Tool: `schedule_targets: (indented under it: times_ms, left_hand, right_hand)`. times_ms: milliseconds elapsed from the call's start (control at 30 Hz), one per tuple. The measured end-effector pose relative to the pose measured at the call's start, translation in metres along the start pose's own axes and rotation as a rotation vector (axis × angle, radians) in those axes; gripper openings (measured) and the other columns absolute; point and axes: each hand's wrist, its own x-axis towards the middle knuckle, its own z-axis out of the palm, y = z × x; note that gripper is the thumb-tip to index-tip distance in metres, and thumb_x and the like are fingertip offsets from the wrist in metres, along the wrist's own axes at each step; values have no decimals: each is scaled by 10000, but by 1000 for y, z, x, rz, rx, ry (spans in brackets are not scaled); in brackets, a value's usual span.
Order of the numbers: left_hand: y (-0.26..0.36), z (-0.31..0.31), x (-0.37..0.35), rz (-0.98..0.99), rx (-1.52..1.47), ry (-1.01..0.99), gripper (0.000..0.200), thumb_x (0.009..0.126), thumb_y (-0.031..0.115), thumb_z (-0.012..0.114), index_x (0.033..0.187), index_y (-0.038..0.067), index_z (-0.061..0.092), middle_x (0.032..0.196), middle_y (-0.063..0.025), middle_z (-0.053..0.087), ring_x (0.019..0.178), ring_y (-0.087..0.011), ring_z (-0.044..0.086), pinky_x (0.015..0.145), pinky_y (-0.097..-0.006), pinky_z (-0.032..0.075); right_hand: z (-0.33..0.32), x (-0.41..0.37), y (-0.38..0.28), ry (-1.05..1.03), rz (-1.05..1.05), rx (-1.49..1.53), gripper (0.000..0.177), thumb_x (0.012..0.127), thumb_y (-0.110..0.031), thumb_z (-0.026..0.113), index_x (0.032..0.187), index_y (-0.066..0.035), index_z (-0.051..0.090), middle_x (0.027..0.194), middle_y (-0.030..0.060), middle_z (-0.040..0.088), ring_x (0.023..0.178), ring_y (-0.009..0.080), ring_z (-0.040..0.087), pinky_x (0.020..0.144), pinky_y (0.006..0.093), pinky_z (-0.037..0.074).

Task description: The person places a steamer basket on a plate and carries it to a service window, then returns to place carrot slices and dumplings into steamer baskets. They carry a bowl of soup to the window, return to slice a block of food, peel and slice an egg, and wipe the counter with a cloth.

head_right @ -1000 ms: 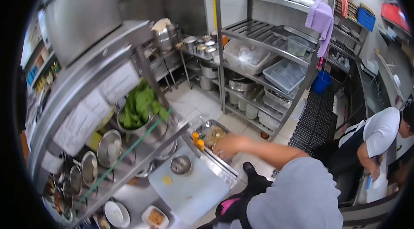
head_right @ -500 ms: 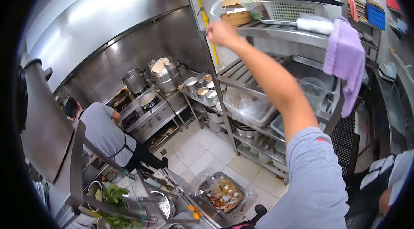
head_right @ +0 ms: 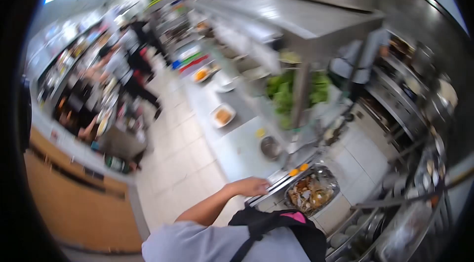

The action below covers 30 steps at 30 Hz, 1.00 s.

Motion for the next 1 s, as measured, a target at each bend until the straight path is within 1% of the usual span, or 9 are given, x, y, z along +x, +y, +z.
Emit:
schedule_targets:
  times_ms: [233,300,400,500,600,667,767,867,1000]
  left_hand:
    - [133,18,42,435,-300,152,447,960,207,662,1366,57,553,997,-92,652,852,-229,644,764,-351,529]
    - [172,25,45,573,-363,261,492,952,176,678,1405,63,521,1103,-95,622,862,-211,629,770,-338,528]
    - [191,49,49,769,-398,437,640,890,134,755,1463,84,475,1316,-158,526,994,-261,622,910,-356,519]
    - [154,66,38,827,-240,530,599,875,95,749,1427,82,519,1302,-155,545,1079,-304,617,951,-376,511]
    - [60,93,20,560,-123,607,487,854,22,720,1325,71,607,1244,-158,601,1146,-348,605,994,-407,494]
    - [22,75,-2,417,-18,713,442,869,129,729,1290,65,609,1261,-162,604,1125,-365,606,963,-430,499]
    - [-59,51,-9,87,201,936,426,889,267,711,1258,76,616,1233,-147,617,1057,-362,609,893,-461,500]
    - [-121,48,-22,-35,409,793,448,875,265,726,1268,81,611,1178,-128,630,988,-346,612,841,-464,495]
    - [-124,49,-26,113,336,928,464,872,260,732,1280,79,606,1132,-130,632,968,-340,615,820,-456,489]
  right_hand:
    - [-116,-182,-173,-15,-378,442,277,839,-239,706,1019,-30,726,920,110,716,828,207,679,751,351,552]
    - [-125,-267,-244,-245,-465,602,279,835,-239,718,1022,-32,723,904,97,713,810,190,675,742,332,552]
    - [-92,-402,-350,-916,-399,737,283,829,-238,736,1027,-36,718,881,78,709,782,163,669,730,303,551]
    - [9,-546,-413,-1559,-617,1261,324,793,-189,738,1053,2,713,860,36,713,783,120,645,705,291,521]
    - [39,-642,-454,-1930,-197,1464,398,934,-259,727,1255,-38,648,948,16,706,687,59,626,552,208,459]
    - [35,-667,-476,-2161,-52,1464,550,966,-275,700,1429,-52,505,1100,60,717,676,76,667,517,199,467]
    - [18,-677,-497,-2151,-66,1471,593,1013,-291,629,1504,-55,395,1295,122,663,705,123,686,567,215,508]
    - [22,-689,-501,-2165,-95,1448,544,1026,-293,608,1476,-50,424,1297,116,657,723,134,684,605,235,527]
    - [16,-686,-490,-2205,27,1425,438,1038,-298,589,1399,-62,510,1230,86,665,762,123,662,666,259,549]
